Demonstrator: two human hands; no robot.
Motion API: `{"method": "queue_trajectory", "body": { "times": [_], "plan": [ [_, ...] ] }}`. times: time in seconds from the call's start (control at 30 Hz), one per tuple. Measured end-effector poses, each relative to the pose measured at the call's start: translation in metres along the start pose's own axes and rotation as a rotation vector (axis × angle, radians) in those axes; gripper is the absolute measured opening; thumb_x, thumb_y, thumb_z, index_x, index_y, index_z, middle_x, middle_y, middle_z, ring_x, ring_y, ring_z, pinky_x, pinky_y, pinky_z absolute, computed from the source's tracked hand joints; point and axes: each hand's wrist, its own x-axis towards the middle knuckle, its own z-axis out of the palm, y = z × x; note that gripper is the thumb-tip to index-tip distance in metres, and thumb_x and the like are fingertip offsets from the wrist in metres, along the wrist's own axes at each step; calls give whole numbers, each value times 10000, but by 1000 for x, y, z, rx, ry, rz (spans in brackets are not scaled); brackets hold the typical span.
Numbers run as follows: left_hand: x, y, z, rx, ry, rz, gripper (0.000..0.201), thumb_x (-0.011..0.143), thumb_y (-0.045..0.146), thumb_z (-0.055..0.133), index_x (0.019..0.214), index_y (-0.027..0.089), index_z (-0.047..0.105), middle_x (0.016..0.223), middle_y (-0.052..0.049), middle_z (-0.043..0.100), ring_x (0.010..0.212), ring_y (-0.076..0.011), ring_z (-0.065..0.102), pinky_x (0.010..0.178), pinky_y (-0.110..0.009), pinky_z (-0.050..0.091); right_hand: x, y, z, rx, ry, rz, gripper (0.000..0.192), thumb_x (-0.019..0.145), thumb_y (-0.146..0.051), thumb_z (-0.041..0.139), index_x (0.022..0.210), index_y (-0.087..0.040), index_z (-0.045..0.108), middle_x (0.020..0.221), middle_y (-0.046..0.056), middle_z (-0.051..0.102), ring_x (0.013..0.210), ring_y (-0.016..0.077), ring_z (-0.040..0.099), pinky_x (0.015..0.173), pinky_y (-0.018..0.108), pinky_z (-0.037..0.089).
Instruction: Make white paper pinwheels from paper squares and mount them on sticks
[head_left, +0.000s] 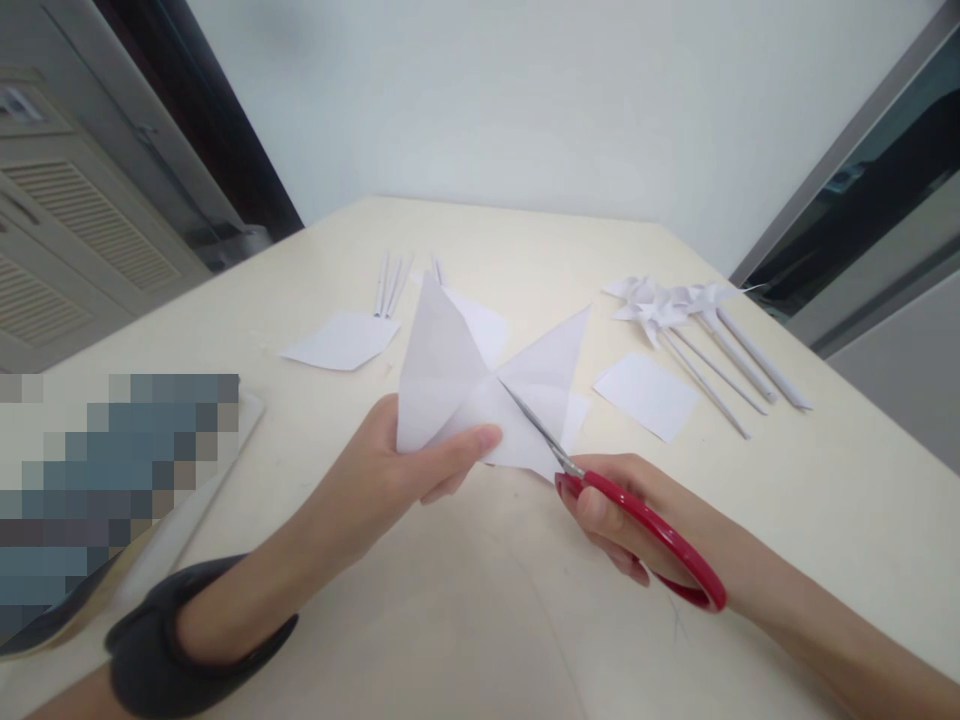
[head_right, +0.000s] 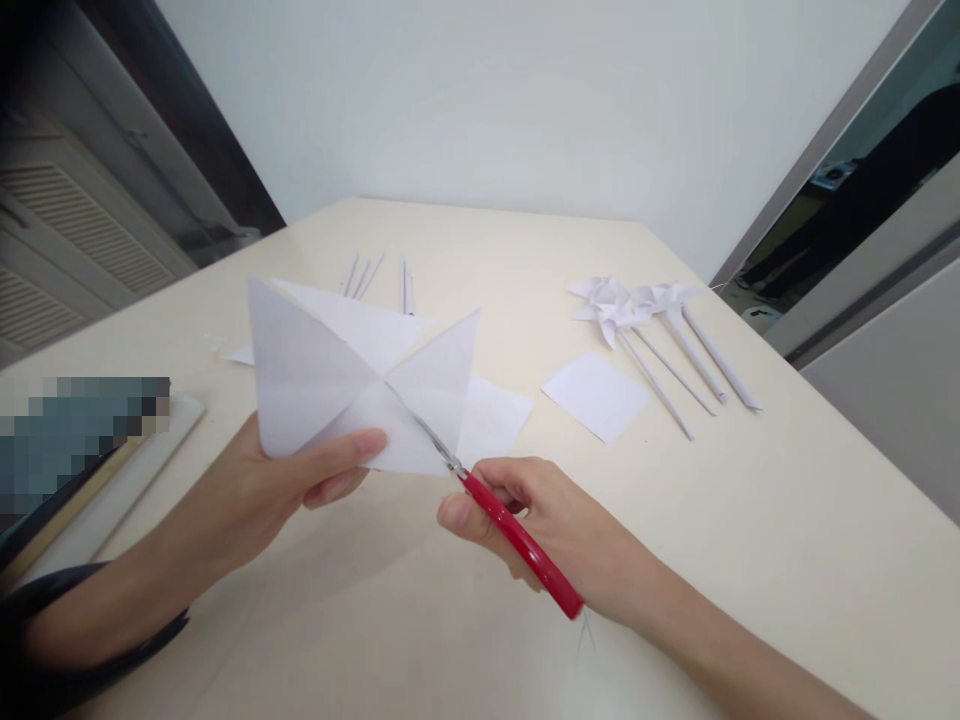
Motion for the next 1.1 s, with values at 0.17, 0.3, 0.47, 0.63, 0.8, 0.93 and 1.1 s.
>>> {"method": "queue_trajectory", "body": {
  "times": [0.17, 0.3, 0.47, 0.63, 0.8, 0.93, 1.1],
  "plan": [
    [1, 0, -3, -47, -92, 3, 415, 811, 354, 633, 539, 188, 367, 469, 56, 315, 439, -72, 277, 426, -255, 192, 0, 0, 1, 68, 18, 5, 422, 802, -552, 584, 663, -186, 427, 500, -74, 365, 427, 56, 349, 409, 194, 251],
    [1, -2, -4, -74, -107, 2, 394, 825, 342, 630, 565, 188, 377, 485, 58, 311, 450, -71, 272, 433, -257, 183, 0, -2, 2, 54, 53, 30, 406, 799, -532, 600, 655, -182, 452, 463, -81, 367, 388, 47, 327, 376, 186, 245],
    [2, -4, -5, -83, -125, -2, 400, 829, 341, 627, 562, 186, 374, 482, 57, 314, 446, -70, 268, 430, -258, 179, 1, -3, 3, 42, 81, 63, 400, 795, -504, 612, 629, -185, 436, 441, -83, 377, 365, 43, 325, 360, 184, 234],
    [3, -6, -4, -76, -123, -1, 412, 823, 338, 637, 551, 180, 371, 472, 62, 316, 440, -62, 274, 425, -240, 196, 2, -1, 4, 3, 70, 72, 405, 844, -487, 545, 606, -183, 422, 395, -80, 411, 338, 44, 347, 373, 186, 247],
    [5, -4, -6, -43, -118, 15, 307, 818, 326, 637, 587, 177, 501, 523, 37, 465, 512, -93, 437, 489, -219, 357, 3, 0, 0, -42, 71, 80, 383, 847, -460, 545, 613, -187, 413, 413, -82, 415, 346, 47, 364, 388, 187, 255],
    [7, 0, -10, -141, -130, -15, 144, 823, 339, 605, 826, 201, 649, 790, -16, 662, 753, -184, 610, 655, -263, 497, 6, 2, -6, -224, 166, 93, 369, 796, -463, 602, 624, -194, 418, 500, -72, 370, 424, 62, 347, 410, 206, 227],
    [9, -4, -11, -149, 86, -79, 204, 763, 300, 676, 952, 222, 674, 882, -21, 718, 784, -212, 669, 678, -272, 542, 8, 5, -12, -434, 201, 65, 449, 779, -497, 602, 589, -193, 333, 554, -54, 379, 491, 80, 330, 453, 230, 230]
  ]
}}
